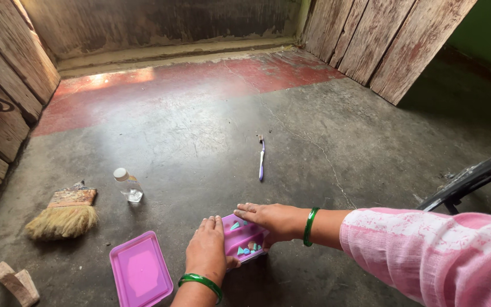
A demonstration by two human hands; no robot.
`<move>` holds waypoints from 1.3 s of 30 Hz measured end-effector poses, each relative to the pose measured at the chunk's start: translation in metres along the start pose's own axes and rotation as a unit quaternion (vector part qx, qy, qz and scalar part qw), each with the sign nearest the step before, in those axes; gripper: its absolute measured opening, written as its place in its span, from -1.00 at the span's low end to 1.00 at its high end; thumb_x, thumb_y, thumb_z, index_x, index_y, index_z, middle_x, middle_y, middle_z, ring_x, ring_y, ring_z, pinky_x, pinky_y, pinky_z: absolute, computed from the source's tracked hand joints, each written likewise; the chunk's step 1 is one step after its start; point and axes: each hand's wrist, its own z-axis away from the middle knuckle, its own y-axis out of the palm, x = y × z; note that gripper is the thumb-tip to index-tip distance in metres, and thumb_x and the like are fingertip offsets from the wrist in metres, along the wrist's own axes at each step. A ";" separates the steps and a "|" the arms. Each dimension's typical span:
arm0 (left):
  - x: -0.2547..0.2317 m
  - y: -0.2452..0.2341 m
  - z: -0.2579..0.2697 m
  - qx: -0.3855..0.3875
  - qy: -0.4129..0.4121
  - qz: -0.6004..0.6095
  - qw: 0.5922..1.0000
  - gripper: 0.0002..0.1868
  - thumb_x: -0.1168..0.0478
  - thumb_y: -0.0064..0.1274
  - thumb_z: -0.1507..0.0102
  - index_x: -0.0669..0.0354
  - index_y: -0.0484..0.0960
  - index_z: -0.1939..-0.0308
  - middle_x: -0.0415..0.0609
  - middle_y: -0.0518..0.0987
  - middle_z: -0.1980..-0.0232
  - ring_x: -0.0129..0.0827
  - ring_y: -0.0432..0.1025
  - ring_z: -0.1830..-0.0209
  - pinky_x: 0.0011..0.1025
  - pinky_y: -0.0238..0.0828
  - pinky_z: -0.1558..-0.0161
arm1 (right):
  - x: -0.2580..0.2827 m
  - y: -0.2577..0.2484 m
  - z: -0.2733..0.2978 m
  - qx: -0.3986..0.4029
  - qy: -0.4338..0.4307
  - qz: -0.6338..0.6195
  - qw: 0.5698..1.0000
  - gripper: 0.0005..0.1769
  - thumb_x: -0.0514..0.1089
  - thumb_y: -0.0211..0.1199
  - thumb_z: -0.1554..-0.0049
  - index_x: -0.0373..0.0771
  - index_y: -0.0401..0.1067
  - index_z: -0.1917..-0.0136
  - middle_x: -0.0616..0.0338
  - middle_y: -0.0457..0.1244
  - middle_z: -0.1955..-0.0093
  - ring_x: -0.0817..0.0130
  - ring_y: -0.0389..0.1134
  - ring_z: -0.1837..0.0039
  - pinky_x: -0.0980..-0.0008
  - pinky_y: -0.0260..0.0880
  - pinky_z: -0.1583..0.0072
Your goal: The person organizes small cylindrical items from a clear plastic container into a pink plastic tray. They wipe the pink tray with a dark cloth, then place the items into the tray and close it. Finally, they stack the pink tray on top of the clear container and place the stack on a sewing machine table.
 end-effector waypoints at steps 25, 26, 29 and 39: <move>0.192 0.084 0.022 -0.077 -0.190 0.251 0.946 -0.51 0.04 -0.01 -0.26 -0.06 0.56 -0.28 0.01 0.50 -0.35 -0.09 0.38 -0.36 -0.24 0.26 -0.39 | 0.149 0.084 -0.130 -0.039 -0.158 0.128 0.978 -0.73 -0.06 0.35 0.08 -0.21 0.49 0.11 0.01 0.34 0.10 -0.05 0.40 -0.01 -0.02 0.40 0.03; 0.192 0.083 0.027 -0.080 -0.177 0.258 0.946 -0.54 0.05 0.00 -0.25 -0.07 0.61 -0.24 0.02 0.54 -0.32 -0.09 0.40 -0.34 -0.25 0.28 -0.38 | 0.152 0.092 -0.130 -0.033 -0.143 0.126 0.981 -0.79 -0.10 0.32 0.05 -0.19 0.49 0.13 0.02 0.35 0.11 -0.03 0.40 -0.02 -0.01 0.40 0.02; 0.191 0.071 0.042 -0.049 -0.167 0.292 0.940 -0.61 0.08 0.00 -0.26 -0.07 0.70 -0.14 0.05 0.63 -0.19 -0.09 0.48 -0.27 -0.26 0.36 -0.32 | 0.155 0.113 -0.126 -0.032 -0.117 0.126 0.985 -0.90 -0.19 0.23 -0.05 -0.18 0.49 0.13 0.03 0.35 0.12 0.00 0.41 -0.02 0.02 0.40 0.02; 0.162 0.020 0.093 -0.047 -0.131 0.010 0.990 -0.44 0.14 0.36 -0.04 -0.13 0.56 -0.12 -0.10 0.49 -0.13 -0.17 0.35 -0.23 -0.21 0.28 -0.23 | 0.175 0.105 -0.124 -0.180 -0.095 0.038 0.978 -0.93 -0.20 0.22 -0.09 -0.21 0.46 0.13 0.01 0.32 0.09 -0.02 0.39 -0.01 0.04 0.40 0.05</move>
